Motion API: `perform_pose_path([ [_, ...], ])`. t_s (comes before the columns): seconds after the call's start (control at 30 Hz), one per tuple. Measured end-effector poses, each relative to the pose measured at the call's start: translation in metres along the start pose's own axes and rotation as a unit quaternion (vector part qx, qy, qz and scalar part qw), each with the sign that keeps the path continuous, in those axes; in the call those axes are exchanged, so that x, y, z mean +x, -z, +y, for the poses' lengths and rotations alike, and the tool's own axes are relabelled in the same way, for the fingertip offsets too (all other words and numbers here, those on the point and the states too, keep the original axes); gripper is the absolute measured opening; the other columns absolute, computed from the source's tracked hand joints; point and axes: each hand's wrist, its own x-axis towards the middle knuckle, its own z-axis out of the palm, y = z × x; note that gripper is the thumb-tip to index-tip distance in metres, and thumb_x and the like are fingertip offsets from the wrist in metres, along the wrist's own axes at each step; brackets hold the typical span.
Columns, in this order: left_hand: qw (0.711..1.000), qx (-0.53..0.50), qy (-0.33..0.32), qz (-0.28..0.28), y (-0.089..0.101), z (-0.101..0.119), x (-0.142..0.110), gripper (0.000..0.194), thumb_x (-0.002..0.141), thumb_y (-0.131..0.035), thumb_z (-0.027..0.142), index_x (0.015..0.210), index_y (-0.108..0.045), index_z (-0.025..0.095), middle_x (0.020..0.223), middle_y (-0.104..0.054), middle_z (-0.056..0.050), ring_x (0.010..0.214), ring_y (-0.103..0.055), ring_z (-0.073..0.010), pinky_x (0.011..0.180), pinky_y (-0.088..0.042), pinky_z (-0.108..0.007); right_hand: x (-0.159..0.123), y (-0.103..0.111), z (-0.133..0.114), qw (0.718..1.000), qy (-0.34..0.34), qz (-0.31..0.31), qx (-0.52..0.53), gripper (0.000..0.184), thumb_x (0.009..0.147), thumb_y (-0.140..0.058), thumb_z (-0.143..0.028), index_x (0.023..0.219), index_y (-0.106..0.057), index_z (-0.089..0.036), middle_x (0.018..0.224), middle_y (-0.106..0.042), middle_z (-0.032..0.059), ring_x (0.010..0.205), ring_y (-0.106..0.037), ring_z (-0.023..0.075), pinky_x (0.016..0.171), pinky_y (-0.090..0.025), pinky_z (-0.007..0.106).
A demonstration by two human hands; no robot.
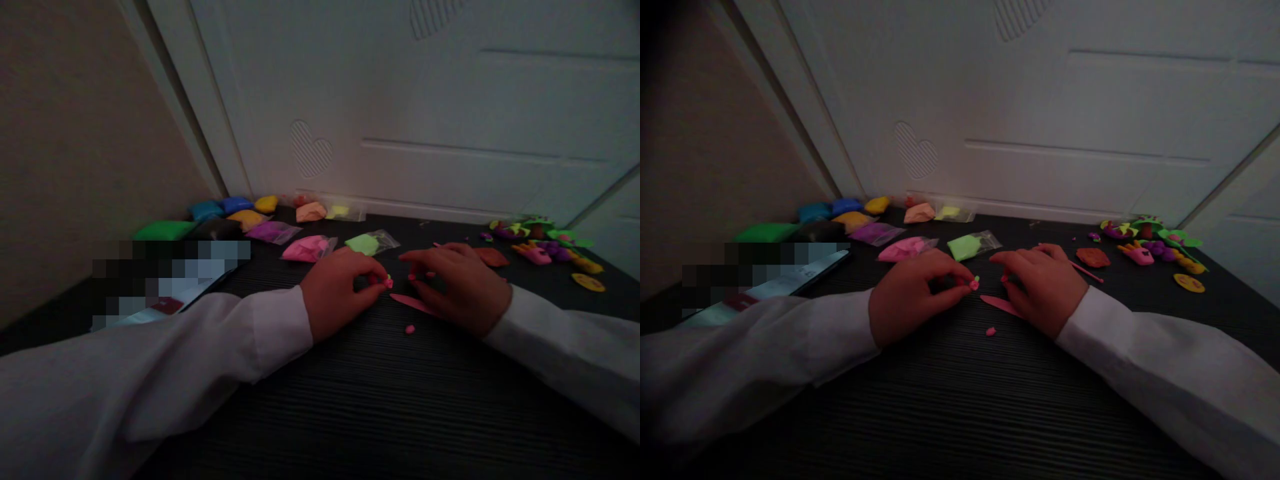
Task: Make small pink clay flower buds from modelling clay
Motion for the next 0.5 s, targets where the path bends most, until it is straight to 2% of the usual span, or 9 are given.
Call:
perform_pose_path([
  [0.1, 0.999, 0.033, -0.019, 0.006, -0.003, -0.002, 0.007, 0.011, 0.074, -0.058, 0.018, 0.083, -0.064, 0.015, 0.076, -0.063, 0.000, 0.074, -0.053, -0.0139, 0.067, -0.040, -0.027, 0.001, 0.002, 0.002, 1.000, 0.004, -0.019, -0.008, 0.035, 0.073, -0.052, -0.018, 0.107, -0.051, -0.022, 0.084, -0.063, 0.0003, 0.080, -0.058, 0.0196, 0.085, -0.032, 0.047],
  [0.27, 0.995, 0.084, -0.060, -0.015, -0.013, -0.005, 0.016, 0.010, 0.075, -0.057, 0.017, 0.082, -0.064, 0.015, 0.076, -0.063, -0.002, 0.076, -0.053, -0.0162, 0.070, -0.040, -0.029, 0.002, 0.013, 0.003, 0.999, 0.018, -0.043, -0.007, 0.032, 0.072, -0.053, -0.025, 0.104, -0.052, -0.024, 0.087, -0.064, -0.0010, 0.081, -0.058, 0.0185, 0.084, -0.034, 0.045],
  [0.37, 0.991, 0.110, -0.076, -0.027, -0.016, -0.006, 0.018, 0.010, 0.075, -0.057, 0.016, 0.083, -0.064, 0.014, 0.075, -0.062, -0.003, 0.077, -0.052, -0.0172, 0.071, -0.040, -0.031, 0.004, 0.022, 0.006, 0.999, 0.018, -0.036, -0.009, 0.034, 0.071, -0.053, -0.022, 0.104, -0.053, -0.023, 0.090, -0.064, -0.0001, 0.085, -0.058, 0.0194, 0.085, -0.033, 0.044],
  [0.5, 0.987, 0.129, -0.091, -0.035, -0.016, -0.005, 0.017, 0.012, 0.076, -0.055, 0.015, 0.085, -0.064, 0.015, 0.078, -0.062, -0.003, 0.079, -0.053, -0.0171, 0.072, -0.042, -0.032, 0.008, 0.029, 0.015, 1.000, 0.008, -0.017, -0.013, 0.032, 0.072, -0.052, -0.021, 0.104, -0.054, -0.019, 0.087, -0.064, 0.0027, 0.083, -0.058, 0.0193, 0.076, -0.041, 0.037],
])
